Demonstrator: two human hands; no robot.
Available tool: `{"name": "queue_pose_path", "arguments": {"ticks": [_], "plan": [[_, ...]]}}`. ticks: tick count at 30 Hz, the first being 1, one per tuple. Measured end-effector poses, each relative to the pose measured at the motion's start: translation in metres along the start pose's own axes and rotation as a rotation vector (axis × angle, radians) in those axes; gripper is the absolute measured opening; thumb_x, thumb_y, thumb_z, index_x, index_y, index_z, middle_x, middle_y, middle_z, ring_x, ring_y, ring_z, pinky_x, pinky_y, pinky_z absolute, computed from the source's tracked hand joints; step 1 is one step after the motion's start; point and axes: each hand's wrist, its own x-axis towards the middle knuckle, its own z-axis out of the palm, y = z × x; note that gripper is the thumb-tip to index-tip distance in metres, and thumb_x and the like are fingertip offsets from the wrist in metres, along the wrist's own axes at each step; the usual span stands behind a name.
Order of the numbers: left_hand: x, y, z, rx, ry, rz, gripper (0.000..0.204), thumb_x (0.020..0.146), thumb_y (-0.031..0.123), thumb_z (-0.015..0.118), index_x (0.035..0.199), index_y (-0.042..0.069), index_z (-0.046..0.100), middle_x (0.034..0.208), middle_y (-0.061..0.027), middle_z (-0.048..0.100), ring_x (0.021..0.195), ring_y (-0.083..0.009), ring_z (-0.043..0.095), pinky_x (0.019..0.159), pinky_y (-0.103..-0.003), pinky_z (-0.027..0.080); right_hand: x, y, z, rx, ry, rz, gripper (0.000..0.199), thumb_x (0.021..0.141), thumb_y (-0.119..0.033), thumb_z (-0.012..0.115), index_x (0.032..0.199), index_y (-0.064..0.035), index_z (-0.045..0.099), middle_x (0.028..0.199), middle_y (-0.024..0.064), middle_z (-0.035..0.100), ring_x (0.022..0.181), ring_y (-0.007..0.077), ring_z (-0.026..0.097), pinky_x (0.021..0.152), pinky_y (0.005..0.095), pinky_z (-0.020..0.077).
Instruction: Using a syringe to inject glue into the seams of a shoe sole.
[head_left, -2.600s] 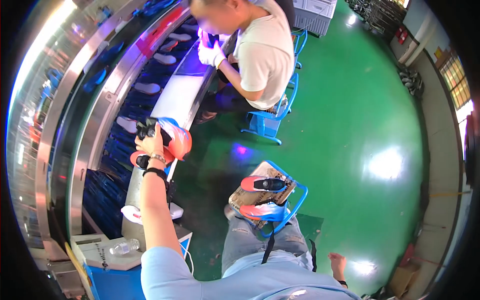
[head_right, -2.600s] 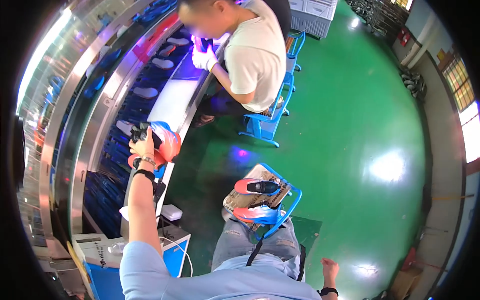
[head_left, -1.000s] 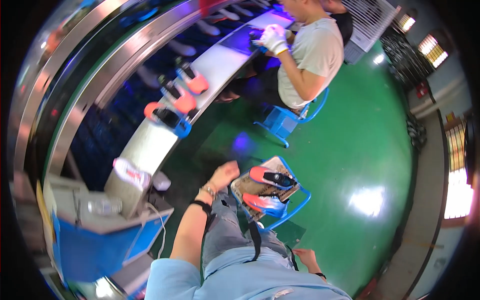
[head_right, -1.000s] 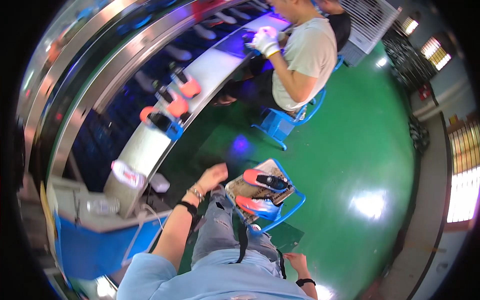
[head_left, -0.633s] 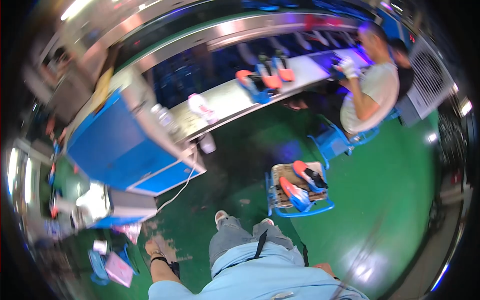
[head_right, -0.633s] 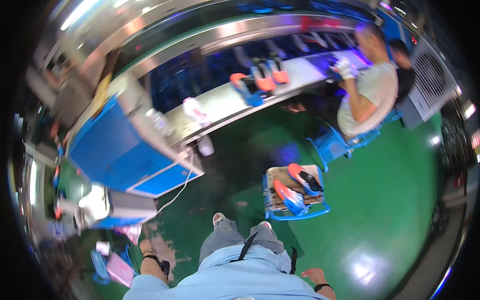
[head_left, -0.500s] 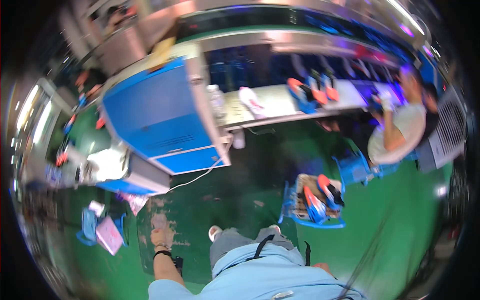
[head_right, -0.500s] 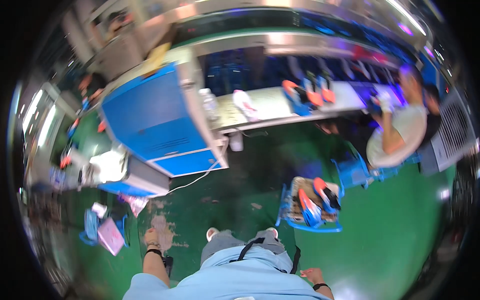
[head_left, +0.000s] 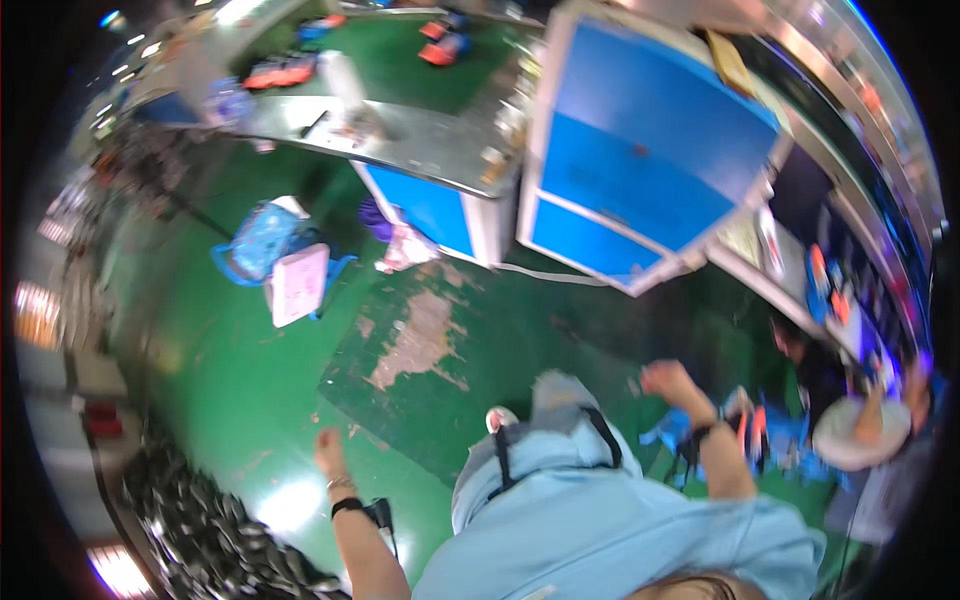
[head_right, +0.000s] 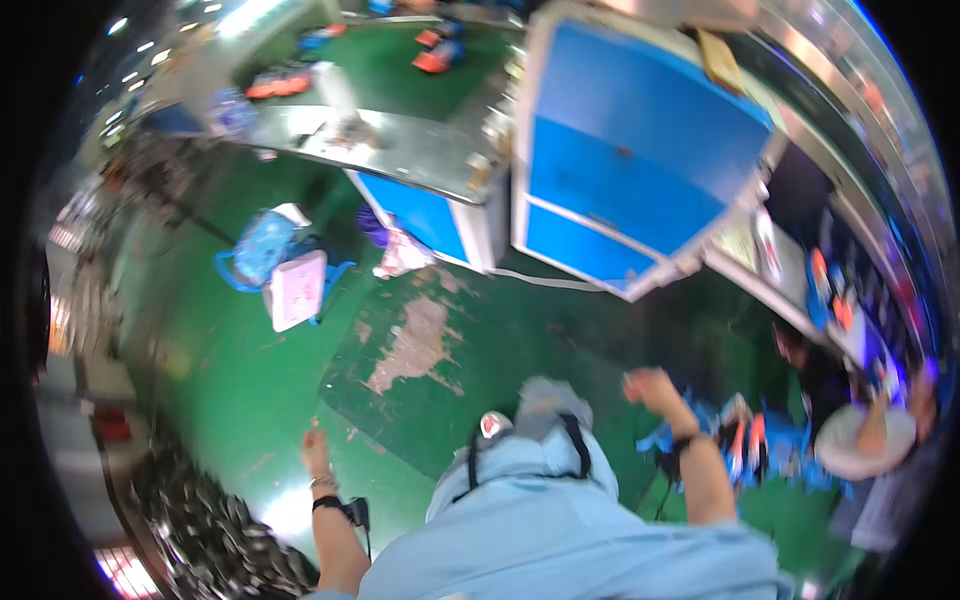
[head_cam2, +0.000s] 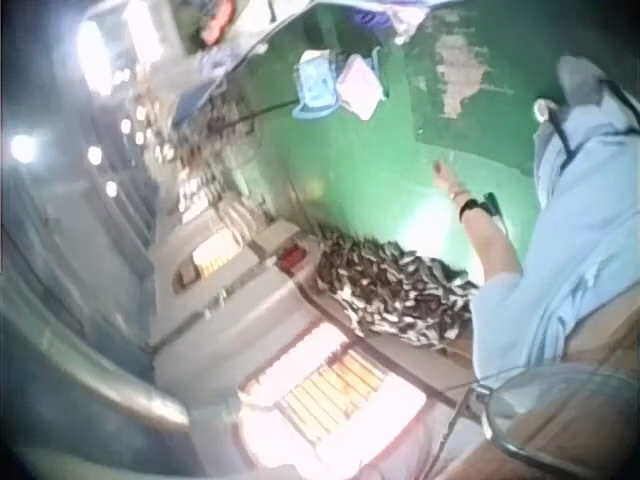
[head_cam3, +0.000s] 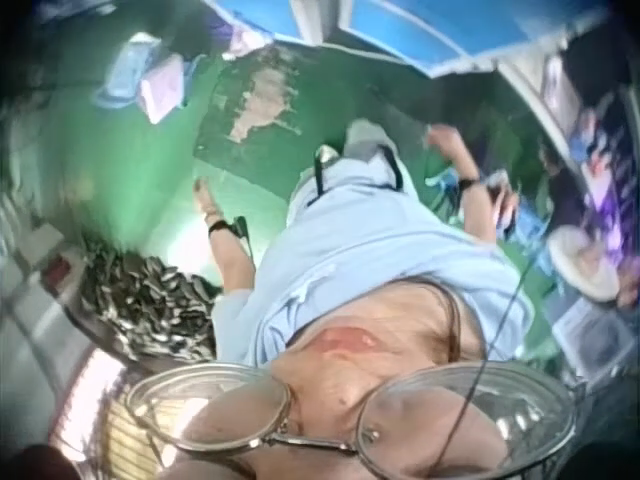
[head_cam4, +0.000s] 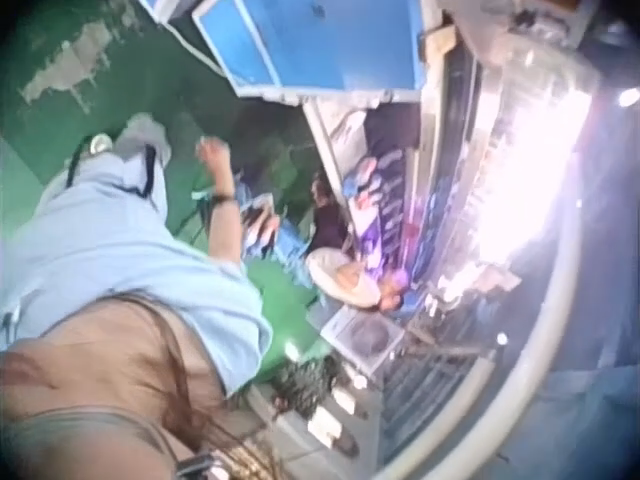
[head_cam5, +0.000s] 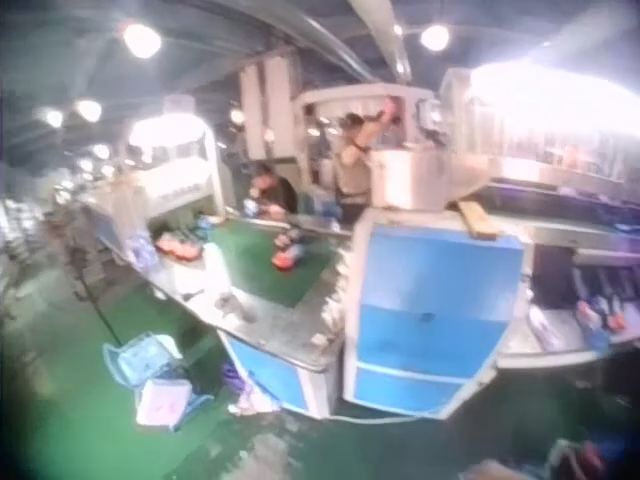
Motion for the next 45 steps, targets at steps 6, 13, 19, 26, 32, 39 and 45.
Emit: {"name": "queue_pose_path", "arguments": {"ticks": [6, 13, 19, 26, 32, 39, 45], "plan": [[0.009, -0.056, -0.104, -0.202, 0.095, -0.416, 0.035, 0.086, 0.017, 0.047, 0.118, 0.005, 0.046, 0.113, -0.0097, 0.054, 0.106, -0.0226, 0.051, 0.089, -0.040, 0.039, 0.162, -0.212, -0.039, -0.004, -0.006, 0.057, 0.028, 0.085, -0.028, 0.055, 0.082, -0.0011, 0.063, 0.075, 0.0057, 0.066, 0.070, 0.0115, 0.061, 0.067, 0.0248, 0.0474], [-0.042, -0.128, -0.134, -0.259, -0.082, -0.898, 0.045, 0.084, 0.030, 0.051, 0.124, 0.010, 0.043, 0.122, -0.0066, 0.050, 0.113, -0.0213, 0.046, 0.091, -0.037, 0.037, 0.293, -0.309, -0.001, 0.027, -0.374, 0.256, 0.023, 0.085, -0.023, 0.057, 0.087, -0.0017, 0.065, 0.079, 0.0057, 0.066, 0.074, 0.0100, 0.061, 0.070, 0.0230, 0.0467], [0.009, -0.080, -0.137, -0.349, -0.081, -0.951, 0.049, 0.084, 0.032, 0.051, 0.126, 0.011, 0.040, 0.126, -0.0066, 0.046, 0.117, -0.0217, 0.043, 0.093, -0.037, 0.035, 0.379, -0.397, 0.030, -0.095, -0.422, 0.256, 0.024, 0.084, -0.025, 0.056, 0.097, -0.0064, 0.062, 0.085, 0.0067, 0.065, 0.079, 0.0147, 0.061, 0.074, 0.0271, 0.0465], [0.218, 0.029, -0.111, -0.308, -0.206, -0.749, 0.060, 0.084, 0.036, 0.050, 0.132, 0.007, 0.030, 0.134, -0.0112, 0.037, 0.125, -0.0247, 0.034, 0.100, -0.040, 0.027, 0.391, -0.451, 0.123, -0.008, -0.353, 0.493, 0.031, 0.088, -0.016, 0.049, 0.117, -0.0050, 0.049, 0.108, 0.0097, 0.058, 0.099, 0.0173, 0.054, 0.087, 0.0291, 0.0409], [0.464, 0.158, -0.163, -0.140, -0.283, -0.359, 0.044, 0.089, 0.026, 0.046, 0.128, 0.008, 0.037, 0.129, -0.0129, 0.044, 0.119, -0.0254, 0.042, 0.098, -0.039, 0.031, 0.436, -0.524, 0.128, 0.419, -0.278, 0.557, 0.034, 0.089, -0.022, 0.048, 0.117, -0.0015, 0.049, 0.103, 0.0070, 0.059, 0.094, 0.0152, 0.054, 0.087, 0.0269, 0.0398], [0.634, 0.343, -0.152, -0.033, -0.316, 0.065, 0.043, 0.089, 0.026, 0.049, 0.125, 0.005, 0.042, 0.126, -0.0115, 0.047, 0.115, -0.0221, 0.045, 0.097, -0.034, 0.033, 0.537, -0.622, 0.073, 0.059, -0.036, 0.172, 0.030, 0.091, -0.021, 0.047, 0.113, -0.0023, 0.053, 0.097, 0.0062, 0.062, 0.093, 0.0124, 0.056, 0.088, 0.0256, 0.0407], [0.683, 0.377, -0.077, -0.011, -0.520, 0.147, 0.039, 0.089, 0.019, 0.051, 0.123, 0.002, 0.042, 0.118, -0.0095, 0.050, 0.108, -0.0192, 0.049, 0.091, -0.031, 0.040, 0.622, -0.638, 0.081, 0.349, 0.201, -0.126, 0.025, 0.091, -0.020, 0.048, 0.100, -0.0008, 0.059, 0.086, 0.0060, 0.062, 0.085, 0.0110, 0.057, 0.081, 0.0247, 0.0437]]}}
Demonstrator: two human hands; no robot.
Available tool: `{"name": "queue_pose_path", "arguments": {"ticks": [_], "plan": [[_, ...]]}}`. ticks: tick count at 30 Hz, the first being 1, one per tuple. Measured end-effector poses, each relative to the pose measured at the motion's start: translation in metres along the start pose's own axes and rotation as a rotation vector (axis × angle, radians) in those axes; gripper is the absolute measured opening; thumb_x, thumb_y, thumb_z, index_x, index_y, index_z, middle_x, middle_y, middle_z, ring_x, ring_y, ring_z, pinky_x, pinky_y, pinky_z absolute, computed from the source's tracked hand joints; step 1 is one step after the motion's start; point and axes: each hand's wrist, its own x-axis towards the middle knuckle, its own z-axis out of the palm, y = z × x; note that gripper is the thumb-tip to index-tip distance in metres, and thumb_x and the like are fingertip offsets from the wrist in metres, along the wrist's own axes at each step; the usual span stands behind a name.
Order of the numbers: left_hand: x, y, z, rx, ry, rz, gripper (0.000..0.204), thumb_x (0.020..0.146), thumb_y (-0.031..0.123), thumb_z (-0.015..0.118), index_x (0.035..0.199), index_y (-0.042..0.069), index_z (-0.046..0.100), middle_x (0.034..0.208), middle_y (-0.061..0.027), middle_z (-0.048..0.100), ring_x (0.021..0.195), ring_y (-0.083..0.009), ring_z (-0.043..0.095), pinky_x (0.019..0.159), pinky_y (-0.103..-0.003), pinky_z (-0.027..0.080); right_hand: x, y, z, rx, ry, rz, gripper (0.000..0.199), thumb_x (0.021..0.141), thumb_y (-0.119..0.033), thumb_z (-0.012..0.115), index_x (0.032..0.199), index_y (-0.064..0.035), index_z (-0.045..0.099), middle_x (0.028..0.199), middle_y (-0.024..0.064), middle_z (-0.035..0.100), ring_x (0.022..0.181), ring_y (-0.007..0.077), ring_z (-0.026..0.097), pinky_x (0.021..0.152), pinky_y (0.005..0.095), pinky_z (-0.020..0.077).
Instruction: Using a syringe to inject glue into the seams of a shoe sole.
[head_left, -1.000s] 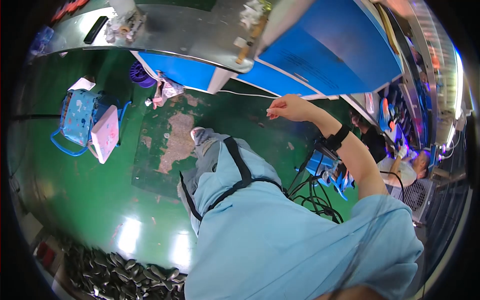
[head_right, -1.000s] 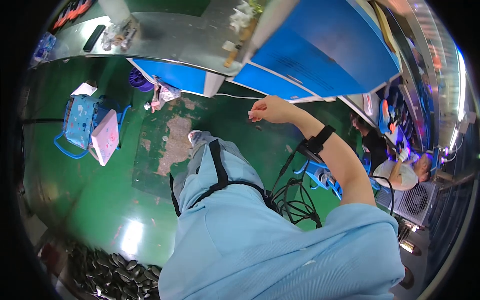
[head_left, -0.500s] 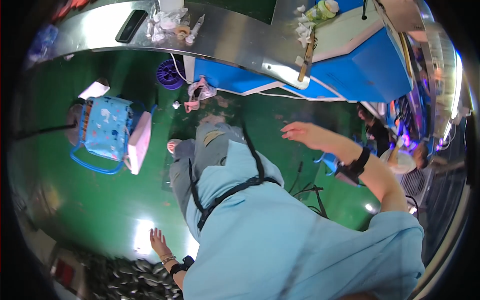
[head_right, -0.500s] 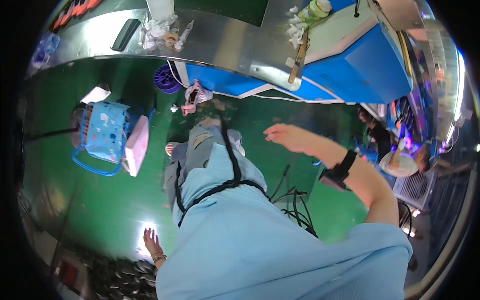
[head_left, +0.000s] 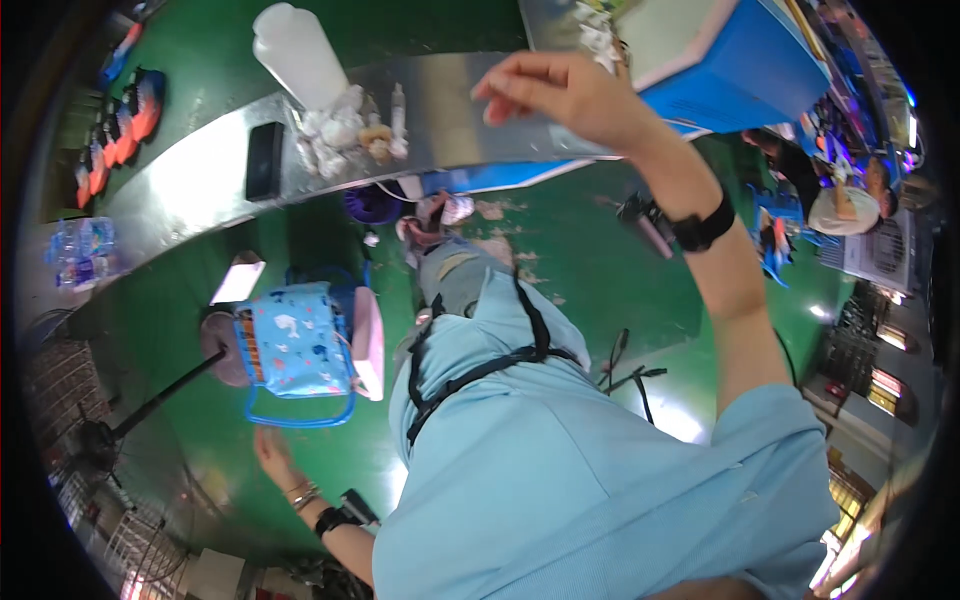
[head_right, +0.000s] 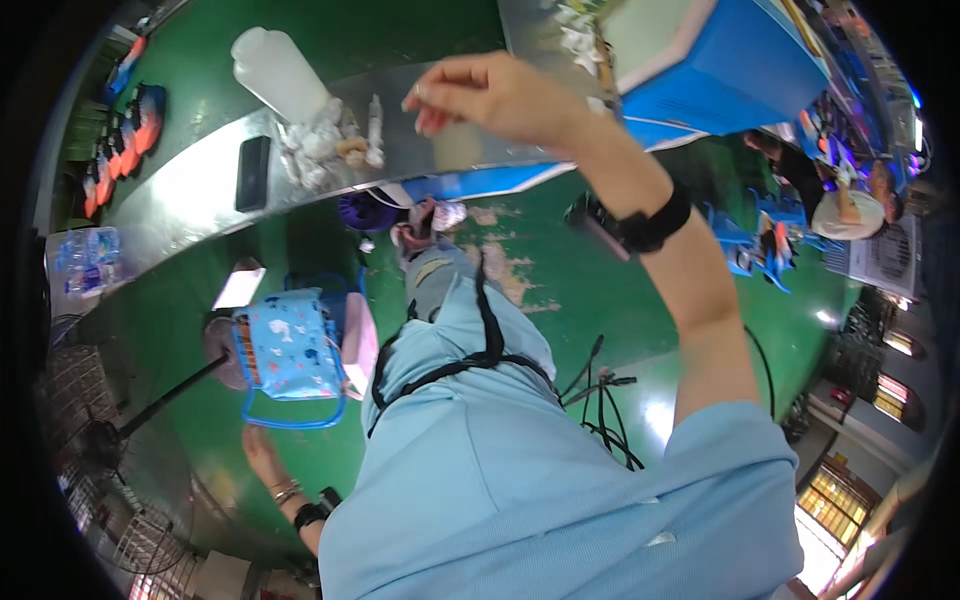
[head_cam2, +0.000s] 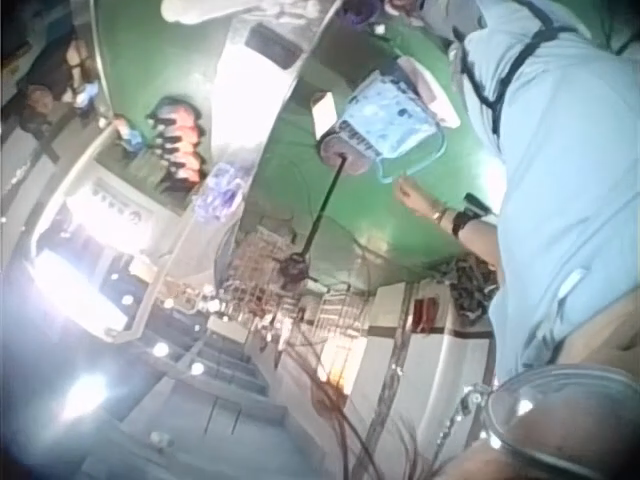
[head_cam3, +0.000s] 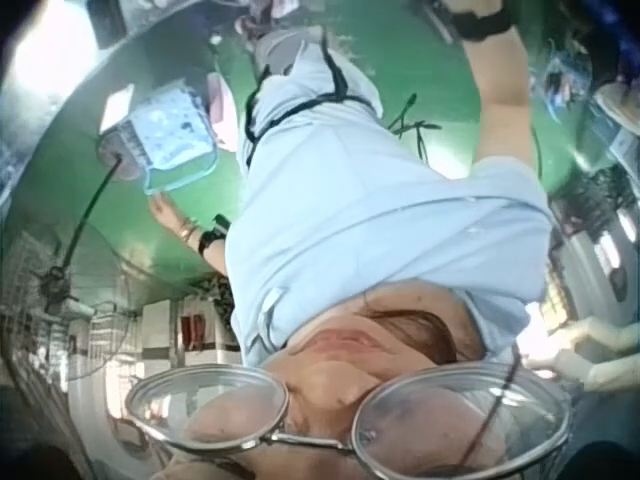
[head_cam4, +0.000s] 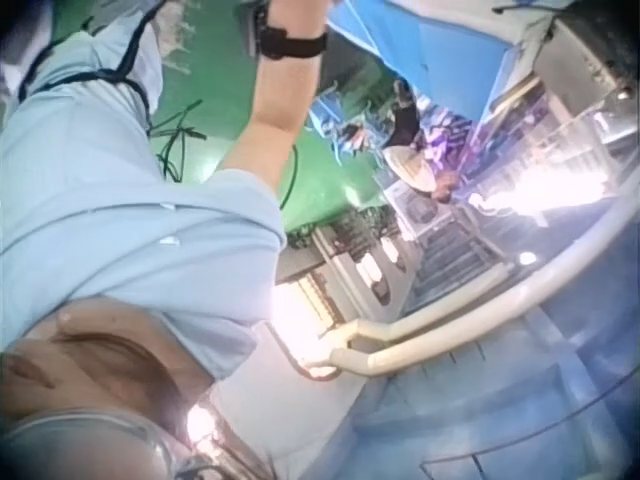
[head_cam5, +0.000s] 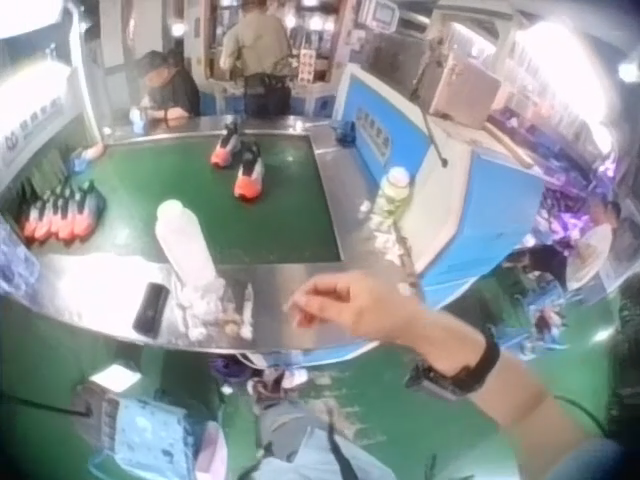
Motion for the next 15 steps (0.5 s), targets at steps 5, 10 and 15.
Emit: {"name": "queue_pose_path", "arguments": {"ticks": [5, 10, 15], "plan": [[-0.033, -0.089, 0.029, -0.139, -0.131, -0.389, 0.045, 0.089, 0.025, 0.047, 0.126, 0.002, 0.038, 0.119, -0.0102, 0.050, 0.113, -0.0225, 0.046, 0.094, -0.033, 0.037, 0.057, 0.042, 0.058, 0.343, -0.134, 0.240, 0.024, 0.089, -0.020, 0.050, 0.091, 0.0013, 0.060, 0.076, 0.0043, 0.061, 0.073, 0.0101, 0.057, 0.071, 0.0229, 0.0440], [-0.133, -0.147, 0.017, -0.289, 0.100, -0.917, 0.052, 0.084, 0.029, 0.051, 0.130, 0.009, 0.034, 0.129, -0.0075, 0.043, 0.116, -0.0231, 0.043, 0.090, -0.037, 0.037, 0.105, 0.008, 0.059, 0.564, -0.255, 0.138, 0.021, 0.087, -0.021, 0.055, 0.089, -0.0006, 0.060, 0.078, 0.0038, 0.060, 0.071, 0.0093, 0.056, 0.066, 0.0227, 0.0445], [-0.156, -0.247, -0.018, -0.316, -0.130, -0.741, 0.051, 0.084, 0.029, 0.051, 0.129, 0.010, 0.036, 0.127, -0.0069, 0.044, 0.114, -0.0218, 0.045, 0.088, -0.036, 0.038, 0.152, -0.093, 0.030, 0.892, -0.288, -0.562, 0.013, 0.086, -0.020, 0.050, 0.087, -0.0083, 0.055, 0.067, -0.0014, 0.054, 0.066, 0.0108, 0.051, 0.059, 0.0221, 0.0343]]}}
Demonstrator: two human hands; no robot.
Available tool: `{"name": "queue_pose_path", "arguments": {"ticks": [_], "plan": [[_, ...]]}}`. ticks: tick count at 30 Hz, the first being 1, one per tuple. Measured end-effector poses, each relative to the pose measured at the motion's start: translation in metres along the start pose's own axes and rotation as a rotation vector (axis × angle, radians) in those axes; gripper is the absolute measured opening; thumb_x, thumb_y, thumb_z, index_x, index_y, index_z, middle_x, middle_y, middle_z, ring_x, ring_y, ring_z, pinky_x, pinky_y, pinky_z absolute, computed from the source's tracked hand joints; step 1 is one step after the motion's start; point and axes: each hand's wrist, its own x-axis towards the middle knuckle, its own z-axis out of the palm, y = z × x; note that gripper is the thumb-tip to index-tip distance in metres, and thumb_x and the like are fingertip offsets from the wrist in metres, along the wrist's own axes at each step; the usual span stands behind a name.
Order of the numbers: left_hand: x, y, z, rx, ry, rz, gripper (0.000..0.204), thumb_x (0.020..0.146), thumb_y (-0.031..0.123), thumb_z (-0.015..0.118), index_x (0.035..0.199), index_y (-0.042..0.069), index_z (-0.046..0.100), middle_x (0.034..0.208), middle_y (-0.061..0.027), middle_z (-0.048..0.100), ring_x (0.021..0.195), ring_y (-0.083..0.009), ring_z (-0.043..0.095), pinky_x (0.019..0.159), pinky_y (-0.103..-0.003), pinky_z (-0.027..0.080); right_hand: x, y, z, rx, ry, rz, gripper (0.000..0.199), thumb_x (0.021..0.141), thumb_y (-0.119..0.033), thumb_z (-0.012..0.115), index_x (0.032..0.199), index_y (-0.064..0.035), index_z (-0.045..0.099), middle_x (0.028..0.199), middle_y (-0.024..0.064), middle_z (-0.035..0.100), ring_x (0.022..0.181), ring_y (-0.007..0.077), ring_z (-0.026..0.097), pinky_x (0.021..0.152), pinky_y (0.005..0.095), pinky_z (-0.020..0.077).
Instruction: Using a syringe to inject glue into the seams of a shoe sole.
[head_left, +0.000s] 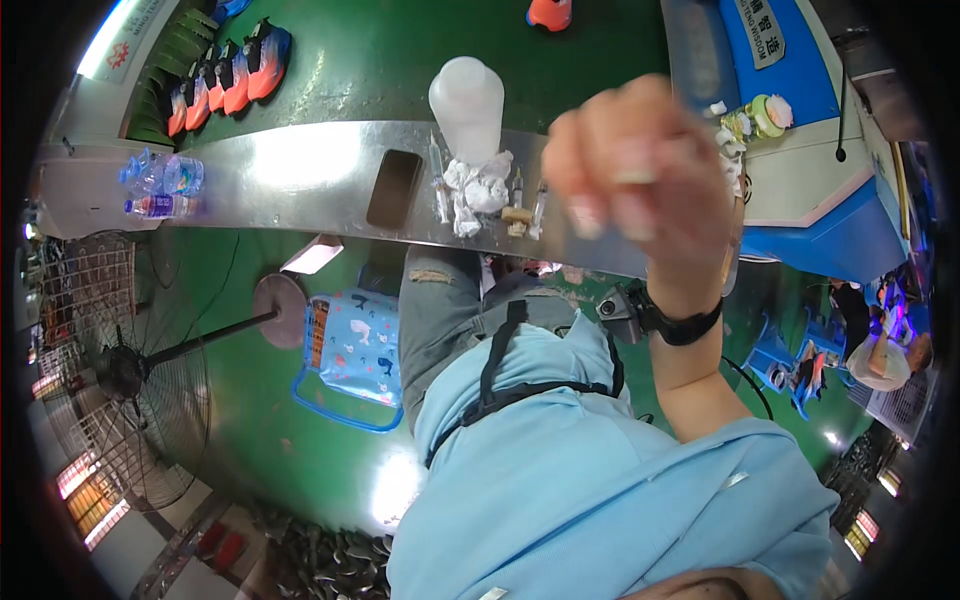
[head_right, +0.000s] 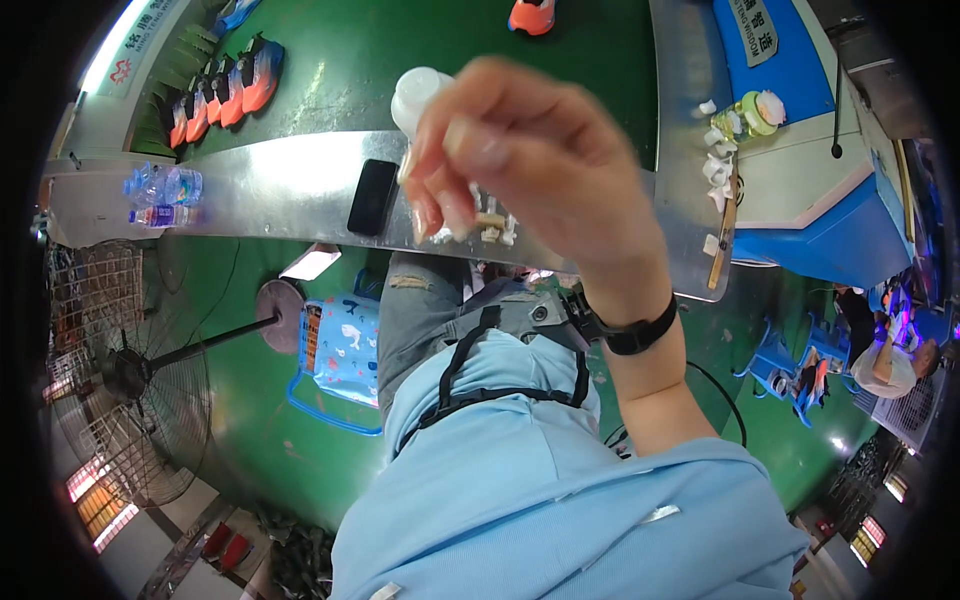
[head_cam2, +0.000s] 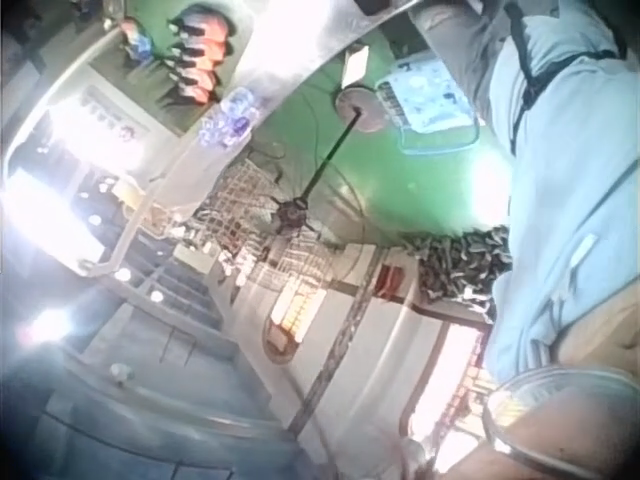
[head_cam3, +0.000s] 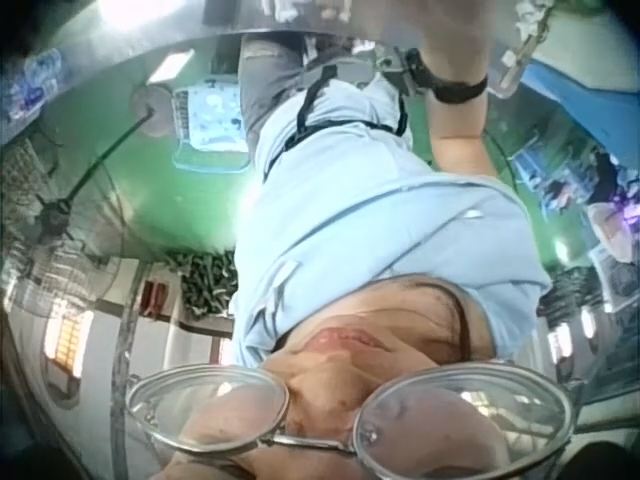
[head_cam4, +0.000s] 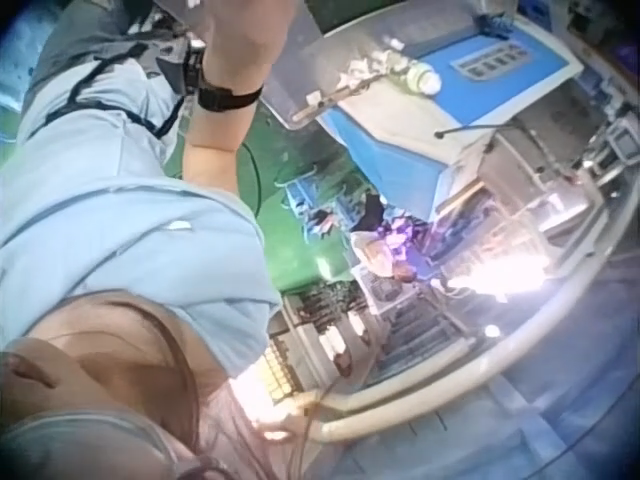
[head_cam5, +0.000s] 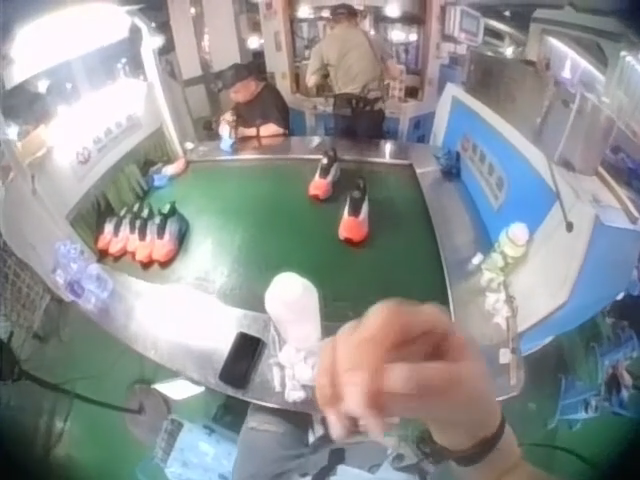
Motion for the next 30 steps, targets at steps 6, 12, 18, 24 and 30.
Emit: {"name": "queue_pose_path", "arguments": {"ticks": [6, 12, 18, 24, 30], "plan": [[0.080, 0.137, 0.067, -0.085, 0.249, -0.074, 0.045, 0.084, 0.029, 0.052, 0.122, 0.009, 0.043, 0.115, -0.0047, 0.052, 0.105, -0.0172, 0.049, 0.084, -0.032, 0.040, 0.039, -0.033, 0.000, -0.095, -0.117, -0.336, 0.010, 0.084, -0.012, 0.050, 0.094, -0.0119, 0.052, 0.062, -0.0049, 0.052, 0.063, 0.0097, 0.050, 0.057, 0.0212, 0.0308], [0.096, 0.457, 0.167, 0.343, 0.051, 0.451, 0.035, 0.086, 0.022, 0.055, 0.118, 0.008, 0.050, 0.103, -0.0021, 0.058, 0.091, -0.0117, 0.057, 0.068, -0.022, 0.042, 0.016, 0.028, -0.035, -0.776, 0.454, 0.216, 0.012, 0.084, -0.010, 0.056, 0.087, 0.0011, 0.061, 0.071, 0.0029, 0.059, 0.062, 0.0072, 0.053, 0.058, 0.0217, 0.0428], [0.143, 0.642, 0.220, 0.508, -0.108, 0.620, 0.031, 0.086, 0.013, 0.055, 0.114, 0.001, 0.052, 0.107, -0.0059, 0.058, 0.095, -0.0112, 0.056, 0.079, -0.022, 0.044, -0.056, 0.153, -0.078, -0.987, 0.676, 0.923, 0.016, 0.079, -0.014, 0.062, 0.090, -0.0025, 0.063, 0.071, 0.0044, 0.062, 0.063, 0.0071, 0.054, 0.059, 0.0231, 0.0439], [0.180, 0.757, 0.270, 0.756, -0.429, 0.765, 0.028, 0.088, 0.010, 0.051, 0.114, -0.001, 0.050, 0.105, -0.0091, 0.059, 0.098, -0.0151, 0.056, 0.082, -0.024, 0.043, -0.051, 0.230, -0.044, -1.089, 0.607, 1.080, 0.029, 0.072, -0.019, 0.067, 0.098, -0.0086, 0.061, 0.094, 0.0057, 0.061, 0.083, 0.0182, 0.058, 0.073, 0.0321, 0.0462], [0.051, 0.822, 0.402, 0.710, -0.833, 1.011, 0.027, 0.090, 0.015, 0.049, 0.111, -0.001, 0.050, 0.092, -0.0084, 0.059, 0.092, -0.0170, 0.056, 0.087, -0.030, 0.040, -0.002, 0.273, -0.034, -1.784, 0.022, 0.865, 0.065, 0.059, -0.025, 0.074, 0.119, -0.0169, 0.049, 0.128, 0.0030, 0.041, 0.118, 0.0256, 0.035, 0.093, 0.0400, 0.0350]]}}
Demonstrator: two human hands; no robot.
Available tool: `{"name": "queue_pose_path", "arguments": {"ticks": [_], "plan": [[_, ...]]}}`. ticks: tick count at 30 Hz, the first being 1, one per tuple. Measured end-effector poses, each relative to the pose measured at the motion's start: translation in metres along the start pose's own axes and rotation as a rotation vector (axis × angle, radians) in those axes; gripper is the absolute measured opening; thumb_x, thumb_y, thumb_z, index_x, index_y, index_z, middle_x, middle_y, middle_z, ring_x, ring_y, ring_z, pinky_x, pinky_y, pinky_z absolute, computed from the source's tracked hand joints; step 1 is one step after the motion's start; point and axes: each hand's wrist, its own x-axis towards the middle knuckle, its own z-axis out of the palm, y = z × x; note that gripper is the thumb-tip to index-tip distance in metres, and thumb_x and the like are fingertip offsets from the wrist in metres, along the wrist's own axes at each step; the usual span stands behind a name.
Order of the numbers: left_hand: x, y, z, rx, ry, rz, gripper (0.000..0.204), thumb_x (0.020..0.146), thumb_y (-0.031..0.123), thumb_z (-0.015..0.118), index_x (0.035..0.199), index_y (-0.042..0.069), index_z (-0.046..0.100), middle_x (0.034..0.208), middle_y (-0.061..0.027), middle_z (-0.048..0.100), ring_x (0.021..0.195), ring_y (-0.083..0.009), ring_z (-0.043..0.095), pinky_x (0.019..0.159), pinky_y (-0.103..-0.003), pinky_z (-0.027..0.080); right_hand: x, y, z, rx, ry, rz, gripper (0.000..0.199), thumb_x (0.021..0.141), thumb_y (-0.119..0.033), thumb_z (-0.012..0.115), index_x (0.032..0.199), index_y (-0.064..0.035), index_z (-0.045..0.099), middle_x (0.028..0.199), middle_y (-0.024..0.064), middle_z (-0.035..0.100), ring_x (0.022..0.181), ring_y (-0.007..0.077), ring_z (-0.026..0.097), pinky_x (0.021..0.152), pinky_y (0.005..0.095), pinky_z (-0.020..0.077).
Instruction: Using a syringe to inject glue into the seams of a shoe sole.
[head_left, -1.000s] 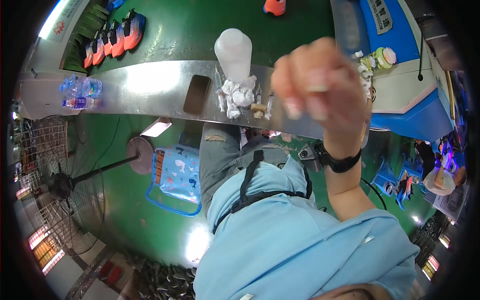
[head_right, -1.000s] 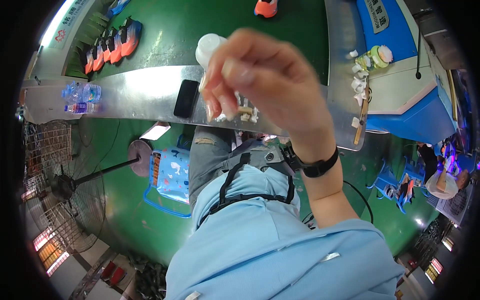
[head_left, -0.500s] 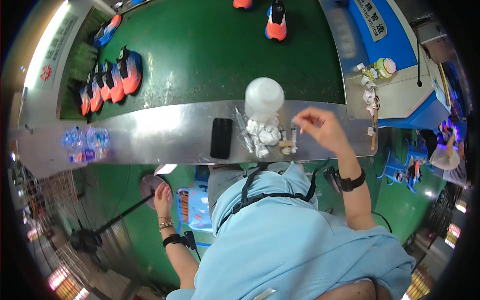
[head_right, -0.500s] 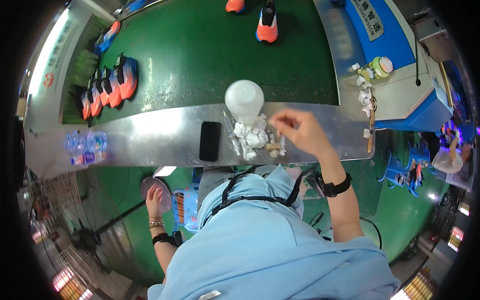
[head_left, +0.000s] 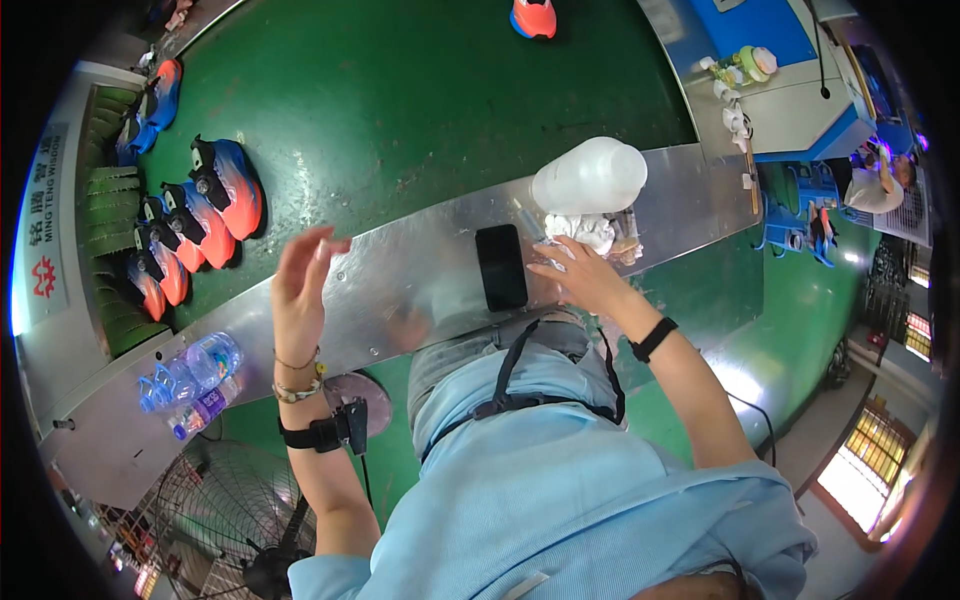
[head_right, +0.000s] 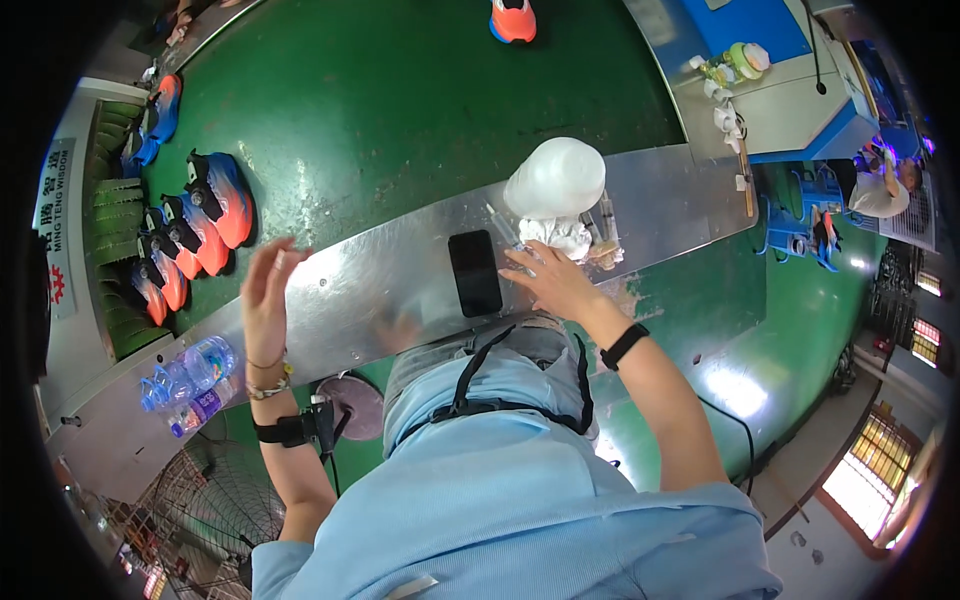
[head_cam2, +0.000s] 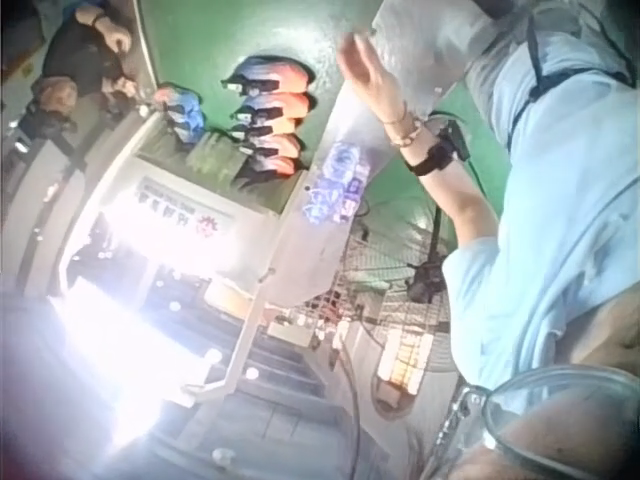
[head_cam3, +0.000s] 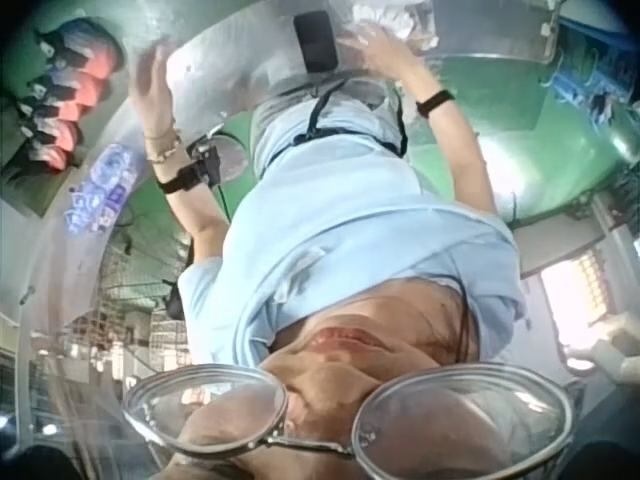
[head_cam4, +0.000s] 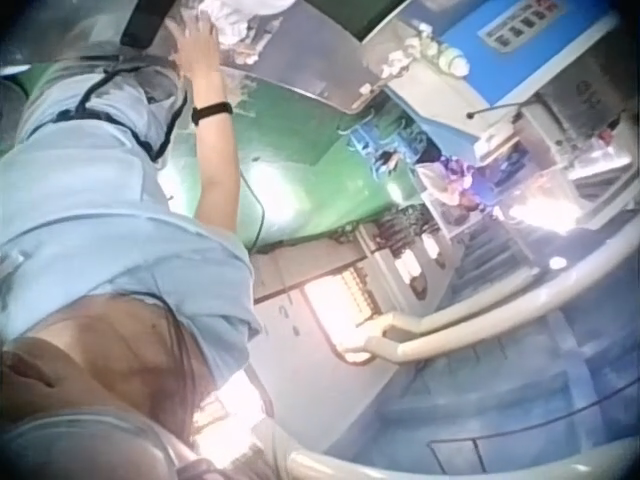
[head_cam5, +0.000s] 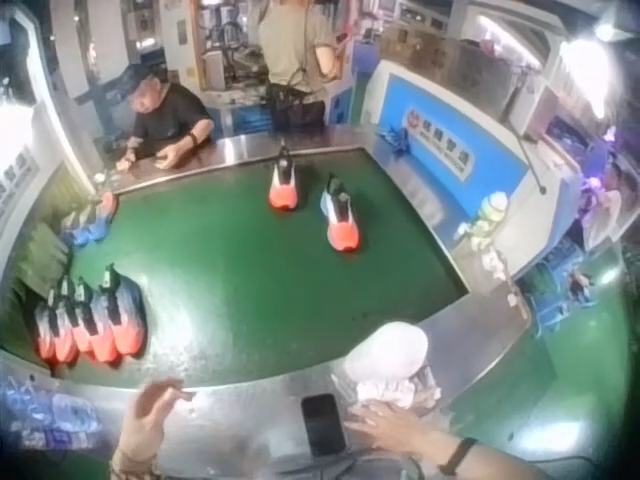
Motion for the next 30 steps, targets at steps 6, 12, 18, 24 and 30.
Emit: {"name": "queue_pose_path", "arguments": {"ticks": [6, 12, 18, 24, 30], "plan": [[0.004, 0.140, 0.051, -0.727, -0.629, 0.597, 0.024, 0.084, 0.017, 0.053, 0.101, 0.000, 0.051, 0.080, -0.0069, 0.057, 0.077, -0.0174, 0.058, 0.085, -0.038, 0.040, -0.015, 0.003, 0.017, -0.005, 0.022, 0.016, 0.065, 0.060, -0.027, 0.073, 0.120, -0.0163, 0.049, 0.130, 0.0033, 0.038, 0.120, 0.0286, 0.033, 0.097, 0.0411, 0.0333], [-0.027, 0.150, 0.038, -0.762, -0.596, 0.656, 0.026, 0.084, 0.019, 0.053, 0.102, 0.001, 0.050, 0.082, -0.0056, 0.057, 0.078, -0.0168, 0.058, 0.087, -0.041, 0.038, -0.067, 0.031, 0.016, 0.011, 0.116, 0.265, 0.056, 0.067, -0.018, 0.066, 0.120, -0.0154, 0.049, 0.132, 0.0019, 0.037, 0.123, 0.0307, 0.029, 0.101, 0.0440, 0.0277], [-0.069, 0.175, 0.078, -0.756, -0.518, 0.812, 0.027, 0.083, 0.021, 0.054, 0.103, 0.002, 0.050, 0.084, -0.0043, 0.057, 0.079, -0.0162, 0.058, 0.089, -0.043, 0.036, -0.084, 0.057, 0.018, -0.064, 0.066, 0.167, 0.061, 0.067, -0.008, 0.061, 0.125, -0.0190, 0.044, 0.138, 0.0015, 0.030, 0.123, 0.0300, 0.030, 0.100, 0.0415, 0.0310], [-0.088, 0.194, 0.094, -0.754, -0.384, 1.018, 0.029, 0.083, 0.023, 0.055, 0.104, 0.003, 0.049, 0.086, -0.0030, 0.057, 0.080, -0.0155, 0.058, 0.090, -0.045, 0.034, -0.083, 0.072, 0.019, 0.015, 0.093, 0.156, 0.067, 0.068, -0.003, 0.062, 0.129, -0.0189, 0.039, 0.136, 0.0048, 0.031, 0.117, 0.0313, 0.037, 0.096, 0.0411, 0.0351], [-0.120, 0.201, 0.095, -0.757, -0.262, 1.182, 0.031, 0.082, 0.025, 0.056, 0.105, 0.004, 0.049, 0.088, -0.0017, 0.057, 0.081, -0.0149, 0.058, 0.092, -0.047, 0.031, -0.082, 0.082, 0.022, 0.251, 0.085, 0.113, 0.073, 0.066, -0.003, 0.066, 0.131, -0.0137, 0.034, 0.129, 0.0106, 0.036, 0.109, 0.0341, 0.043, 0.092, 0.0398, 0.0379]]}}
